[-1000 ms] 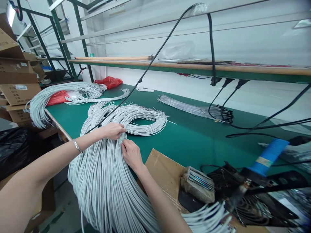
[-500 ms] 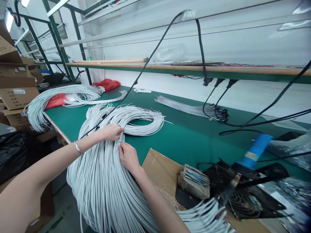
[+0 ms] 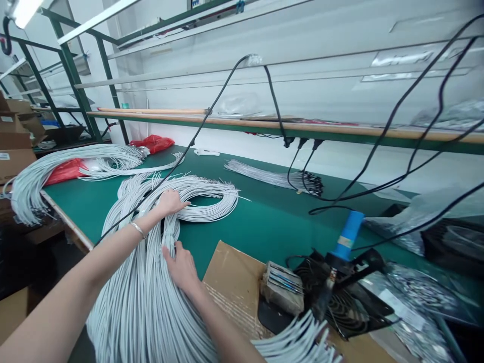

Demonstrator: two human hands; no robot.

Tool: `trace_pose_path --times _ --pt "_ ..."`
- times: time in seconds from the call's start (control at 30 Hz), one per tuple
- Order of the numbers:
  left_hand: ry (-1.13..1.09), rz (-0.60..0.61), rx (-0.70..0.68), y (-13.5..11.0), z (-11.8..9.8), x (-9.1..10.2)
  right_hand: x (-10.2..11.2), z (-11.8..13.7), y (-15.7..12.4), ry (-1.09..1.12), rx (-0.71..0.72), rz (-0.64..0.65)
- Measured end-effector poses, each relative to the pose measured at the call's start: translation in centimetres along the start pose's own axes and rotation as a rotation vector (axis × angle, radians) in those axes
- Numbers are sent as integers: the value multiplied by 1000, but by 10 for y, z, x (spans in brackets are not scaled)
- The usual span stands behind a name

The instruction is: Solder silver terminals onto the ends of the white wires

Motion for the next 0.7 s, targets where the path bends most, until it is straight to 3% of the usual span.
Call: trace_pose_path --times 0.13,0.3,0.53,0.7 --pt "-11 -31 29 30 -26 -12 -4 1 -4 -20 -21 5" --pt "-62 -44 45 57 -39 -15 -5 0 -4 -33 -37 22" --pt "-96 -106 65 63 -45 -25 -5 -3 -3 -9 -34 63" --pt "-144 -156 75 67 -41 -12 -4 -6 -2 41 -26 70"
Point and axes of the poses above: each hand's wrist, its own y-axis towards the middle knuckle, its own x-axis out of the back of the hand, z = x × y, the point moved 1 cm from there along y, towards the middle knuckle, and after that the axes turned 3 degrees about -y, right-handed, at the moved point
